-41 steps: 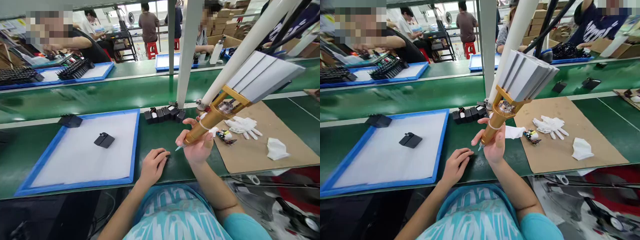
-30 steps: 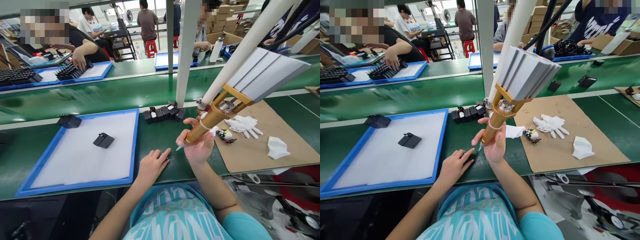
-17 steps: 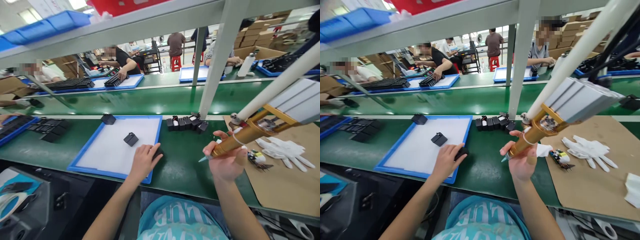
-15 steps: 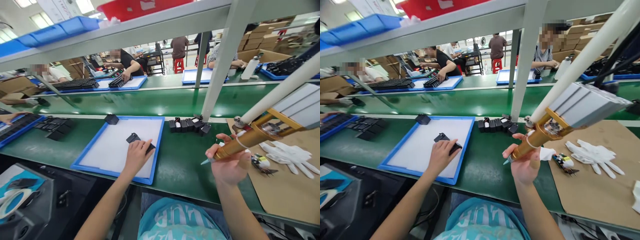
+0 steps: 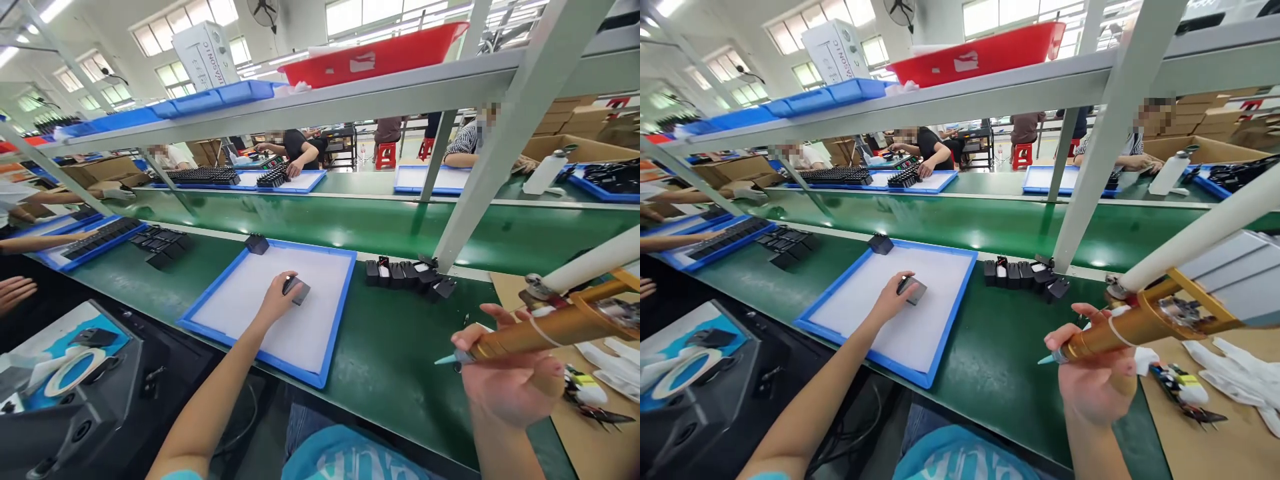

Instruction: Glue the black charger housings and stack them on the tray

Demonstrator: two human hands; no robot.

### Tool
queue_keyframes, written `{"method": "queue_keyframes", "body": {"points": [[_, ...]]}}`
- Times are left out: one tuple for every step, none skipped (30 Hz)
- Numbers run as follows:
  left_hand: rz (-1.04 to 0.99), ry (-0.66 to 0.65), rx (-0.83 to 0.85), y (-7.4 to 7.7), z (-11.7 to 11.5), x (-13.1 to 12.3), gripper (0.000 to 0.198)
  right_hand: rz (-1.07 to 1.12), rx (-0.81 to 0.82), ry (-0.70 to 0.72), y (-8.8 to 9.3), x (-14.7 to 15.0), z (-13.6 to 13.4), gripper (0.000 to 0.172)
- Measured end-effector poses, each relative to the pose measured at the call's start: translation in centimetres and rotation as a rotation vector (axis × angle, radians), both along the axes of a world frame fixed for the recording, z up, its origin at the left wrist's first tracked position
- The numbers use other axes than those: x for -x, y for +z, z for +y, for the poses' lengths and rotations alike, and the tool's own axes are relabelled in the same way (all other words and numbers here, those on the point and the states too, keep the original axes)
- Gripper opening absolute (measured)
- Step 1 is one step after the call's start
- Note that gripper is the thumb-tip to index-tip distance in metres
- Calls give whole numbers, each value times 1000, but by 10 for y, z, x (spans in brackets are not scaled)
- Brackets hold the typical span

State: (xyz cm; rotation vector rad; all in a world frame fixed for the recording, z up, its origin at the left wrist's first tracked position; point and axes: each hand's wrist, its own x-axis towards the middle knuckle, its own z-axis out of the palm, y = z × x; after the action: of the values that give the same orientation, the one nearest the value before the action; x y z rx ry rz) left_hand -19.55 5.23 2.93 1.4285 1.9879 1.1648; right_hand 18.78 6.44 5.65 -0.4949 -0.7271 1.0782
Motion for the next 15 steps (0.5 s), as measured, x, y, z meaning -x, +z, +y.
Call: {"method": "queue_keyframes", "body": {"points": [[-72, -2, 2, 2, -4, -3, 49, 3, 13, -24, 0, 0, 1, 47], [-184, -11, 5, 4, -10, -8, 51, 6, 25, -48, 1, 0, 1, 47], [-337, -31, 6, 8, -16, -13, 51, 5, 37, -70, 3, 0, 1, 46], [-516, -57, 4, 11, -23, -19, 50, 0, 48, -94, 7, 1, 0, 46], [-699, -88, -1, 16, -30, -25, 48, -15, 63, -108, 10, 3, -1, 45], [-859, -119, -9, 21, -36, -31, 46, -34, 77, -119, 15, 5, -3, 43], [-967, -146, -18, 25, -42, -36, 46, -55, 90, -129, 19, 6, -5, 40], [-1007, -168, -24, 30, -46, -39, 46, -77, 103, -138, 23, 8, -7, 38], [-1006, -183, -27, 33, -50, -41, 46, -97, 116, -146, 26, 9, -8, 37], [-983, -192, -27, 36, -52, -42, 48, -113, 125, -154, 28, 10, -9, 35], [-952, -200, -26, 39, -53, -41, 49, -125, 131, -164, 28, 9, -9, 36], [-923, -209, -24, 40, -53, -40, 51, -128, 143, -175, 27, 9, -9, 38], [-901, -220, -22, 40, -53, -38, 52, -113, 172, -173, 25, 7, -8, 41], [-889, -231, -21, 40, -52, -36, 53, -50, 242, -158, 21, 6, -6, 43], [-883, -241, -21, 40, -51, -34, 53, 43, 336, -135, 17, 4, -4, 46]]}}
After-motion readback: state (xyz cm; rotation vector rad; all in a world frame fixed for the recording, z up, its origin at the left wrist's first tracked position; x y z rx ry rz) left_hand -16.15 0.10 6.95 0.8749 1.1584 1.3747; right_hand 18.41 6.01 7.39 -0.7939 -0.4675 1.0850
